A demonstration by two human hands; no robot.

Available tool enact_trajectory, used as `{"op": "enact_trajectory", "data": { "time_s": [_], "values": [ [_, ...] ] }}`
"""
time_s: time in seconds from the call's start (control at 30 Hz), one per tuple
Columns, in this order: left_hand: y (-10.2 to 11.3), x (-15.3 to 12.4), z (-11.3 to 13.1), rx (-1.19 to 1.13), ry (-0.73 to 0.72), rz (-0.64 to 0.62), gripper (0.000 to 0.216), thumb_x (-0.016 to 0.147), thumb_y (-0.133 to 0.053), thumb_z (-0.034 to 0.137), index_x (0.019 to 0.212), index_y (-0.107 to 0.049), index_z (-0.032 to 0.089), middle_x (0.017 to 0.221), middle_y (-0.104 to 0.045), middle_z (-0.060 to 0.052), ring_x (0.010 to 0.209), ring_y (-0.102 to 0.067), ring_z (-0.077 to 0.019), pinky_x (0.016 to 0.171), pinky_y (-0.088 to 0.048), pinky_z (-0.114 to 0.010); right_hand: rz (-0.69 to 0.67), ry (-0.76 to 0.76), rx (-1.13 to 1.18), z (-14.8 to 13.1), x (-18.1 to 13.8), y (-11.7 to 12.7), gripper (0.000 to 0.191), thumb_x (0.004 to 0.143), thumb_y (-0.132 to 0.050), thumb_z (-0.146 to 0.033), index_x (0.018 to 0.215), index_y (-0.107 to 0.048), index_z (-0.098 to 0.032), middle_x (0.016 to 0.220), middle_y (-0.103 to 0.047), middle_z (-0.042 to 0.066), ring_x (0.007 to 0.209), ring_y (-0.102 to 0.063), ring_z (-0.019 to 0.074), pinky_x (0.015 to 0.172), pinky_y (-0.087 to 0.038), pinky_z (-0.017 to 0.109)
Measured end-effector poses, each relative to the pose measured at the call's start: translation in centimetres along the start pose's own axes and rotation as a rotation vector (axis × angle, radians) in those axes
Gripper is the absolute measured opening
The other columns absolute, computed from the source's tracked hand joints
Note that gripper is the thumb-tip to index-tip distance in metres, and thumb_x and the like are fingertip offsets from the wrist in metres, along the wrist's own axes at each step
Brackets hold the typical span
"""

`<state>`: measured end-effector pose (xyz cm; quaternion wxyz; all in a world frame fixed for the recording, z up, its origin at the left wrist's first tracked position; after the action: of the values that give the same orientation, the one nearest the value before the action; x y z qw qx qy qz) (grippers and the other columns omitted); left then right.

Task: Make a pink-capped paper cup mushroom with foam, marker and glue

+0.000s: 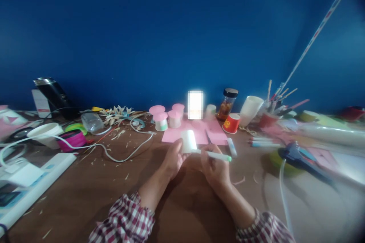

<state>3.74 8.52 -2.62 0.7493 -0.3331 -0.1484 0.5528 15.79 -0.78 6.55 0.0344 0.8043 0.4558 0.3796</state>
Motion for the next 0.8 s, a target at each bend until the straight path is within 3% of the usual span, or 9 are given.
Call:
{"op": "enact_trajectory", "data": {
  "time_s": [0.27, 0.53, 0.8],
  "values": [
    [-0.32, -0.23, 0.19, 0.018, -0.008, -0.004, 0.03, 0.082, -0.061, 0.039, 0.099, -0.063, 0.015, 0.102, -0.068, -0.01, 0.099, -0.061, -0.0238, 0.09, -0.046, -0.04, 0.001, 0.003, 0.004, -0.02, -0.17, -0.05, 0.013, 0.087, -0.05, -0.026, 0.081, -0.058, -0.017, 0.06, -0.056, -0.002, 0.048, -0.048, 0.0096, 0.048, -0.038, 0.021],
    [-0.26, -0.24, 0.02, 0.072, -0.029, -0.031, 0.025, 0.075, -0.069, 0.039, 0.088, -0.062, 0.019, 0.088, -0.064, -0.002, 0.084, -0.06, -0.016, 0.081, -0.046, -0.032, 0.01, 0.024, -0.021, -0.2, -0.07, -0.1, 0.013, 0.087, -0.05, -0.026, 0.081, -0.058, -0.018, 0.062, -0.057, -0.002, 0.05, -0.05, 0.0104, 0.05, -0.04, 0.021],
    [-0.29, -0.23, 0.04, 0.091, -0.023, -0.031, 0.028, 0.071, -0.073, 0.04, 0.086, -0.063, 0.018, 0.084, -0.063, -0.001, 0.079, -0.058, -0.0135, 0.073, -0.044, -0.027, 0.016, 0.021, -0.039, -0.27, -0.05, 0.1, 0.013, 0.087, -0.05, -0.027, 0.082, -0.058, -0.017, 0.061, -0.058, -0.002, 0.05, -0.051, 0.0104, 0.05, -0.041, 0.021]
  ]
}}
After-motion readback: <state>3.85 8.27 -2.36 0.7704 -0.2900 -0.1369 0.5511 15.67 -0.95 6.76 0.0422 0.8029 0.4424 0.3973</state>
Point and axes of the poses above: each hand's wrist, its own x-axis towards the middle knuckle, its own y-axis out of the back of the hand, z = x × y, the point moved 10 cm from there along x, towards the middle knuckle
